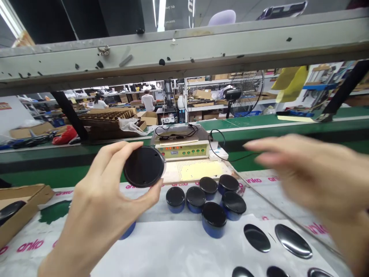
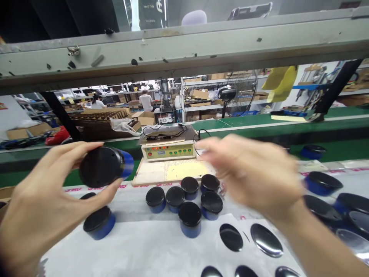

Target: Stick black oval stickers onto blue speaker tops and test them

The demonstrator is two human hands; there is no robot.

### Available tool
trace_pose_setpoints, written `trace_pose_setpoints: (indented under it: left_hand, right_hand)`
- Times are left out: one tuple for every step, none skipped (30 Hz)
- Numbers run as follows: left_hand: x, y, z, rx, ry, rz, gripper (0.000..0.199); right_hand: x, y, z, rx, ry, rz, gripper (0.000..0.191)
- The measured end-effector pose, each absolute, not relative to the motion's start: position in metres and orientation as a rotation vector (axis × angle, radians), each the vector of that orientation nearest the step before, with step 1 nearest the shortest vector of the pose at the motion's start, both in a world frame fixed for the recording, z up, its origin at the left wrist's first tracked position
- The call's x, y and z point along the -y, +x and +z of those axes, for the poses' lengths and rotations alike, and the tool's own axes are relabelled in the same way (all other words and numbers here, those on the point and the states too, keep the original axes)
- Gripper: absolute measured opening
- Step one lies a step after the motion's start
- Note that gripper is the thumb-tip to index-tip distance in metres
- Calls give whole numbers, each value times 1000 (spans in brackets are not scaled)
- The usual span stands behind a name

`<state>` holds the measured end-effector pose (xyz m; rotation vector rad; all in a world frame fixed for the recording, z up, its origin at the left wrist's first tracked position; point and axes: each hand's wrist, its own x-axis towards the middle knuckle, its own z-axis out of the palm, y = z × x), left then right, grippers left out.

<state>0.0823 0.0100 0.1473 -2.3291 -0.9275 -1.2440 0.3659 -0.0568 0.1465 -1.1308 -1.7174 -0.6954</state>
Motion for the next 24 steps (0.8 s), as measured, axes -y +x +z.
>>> trace_pose_setpoints:
  left_hand:
    - [-10, 84, 143, 967, -2445, -1180, 49]
    - [-9, 87, 134, 983, -2634, -1048, 48]
    - [-7, 91, 124, 974, -2849, -854, 47]
    - [-5, 97, 111, 958, -3034, -624, 48]
    - [-2, 103, 98, 955, -3162, -412, 50]
    - [0, 108, 86, 962, -3234, -254, 52]
    - [2, 113, 76, 981, -3265, -160, 54]
    - [2, 117, 69, 999, -3285, -119, 57]
    - [0, 121, 65, 1013, -3311, -115, 61]
    - [-3, 124, 63, 1025, -3339, -143, 64]
    - [-8, 127, 64, 1033, -3363, -192, 62]
    - [-13, 130, 65, 1039, -3379, -249, 59]
    - [-19, 135, 66, 1047, -3386, -303, 55]
    - [-25, 141, 67, 1061, -3380, -342, 51]
    - [-32, 147, 67, 1074, -3367, -357, 50]
    - [-38, 154, 66, 1082, -3362, -341, 51]
    - [-43, 160, 64, 1085, -3367, -306, 55]
    - [-48, 166, 62, 1090, -3374, -268, 58]
    - [-51, 171, 60, 1095, -3382, -230, 59]
    - [-55, 174, 58, 1103, -3386, -197, 58]
    - [-57, 176, 57, 1113, -3387, -167, 57]
    - [-59, 177, 56, 1124, -3384, -141, 55]
    - [-61, 177, 55, 1133, -3378, -119, 52]
    - [-62, 176, 55, 1140, -3366, -105, 48]
  right_hand:
    - [58, 388, 145, 1506, -1147, -769, 16]
    - [59, 411, 141, 1361, -1264, -670, 23]
    - [60, 435, 133, 1362, -1378, -523, 28]
    - [62, 457, 123, 1416, -1462, -481, 32]
    - [64, 475, 111, 1489, -1525, -531, 32]
    - [68, 489, 99, 1526, -1547, -537, 30]
    - [73, 497, 87, 1559, -1553, -554, 29]
    - [78, 498, 76, 1594, -1556, -564, 25]
    - [83, 494, 67, 1626, -1559, -556, 20]
    - [87, 484, 59, 1667, -1566, -540, 21]
    - [91, 470, 53, 1737, -1593, -490, 30]
    - [93, 453, 48, 1824, -1628, -415, 43]
    - [93, 435, 44, 1939, -1668, -304, 54]
    - [91, 418, 41, 2096, -1747, -109, 64]
    - [87, 402, 39, 2196, -1807, 24, 67]
    - [82, 389, 37, 2259, -1865, 126, 67]
    - [77, 380, 36, 2293, -1910, 193, 65]
    - [72, 375, 35, 2299, -1935, 213, 59]
    - [68, 373, 36, 2296, -1945, 219, 52]
    - [67, 375, 36, 2295, -1940, 221, 46]
    - [67, 378, 37, 2288, -1924, 223, 40]
    - [69, 382, 38, 2279, -1903, 234, 35]
    - [73, 388, 39, 2267, -1879, 245, 33]
    - [77, 393, 39, 2254, -1857, 251, 30]
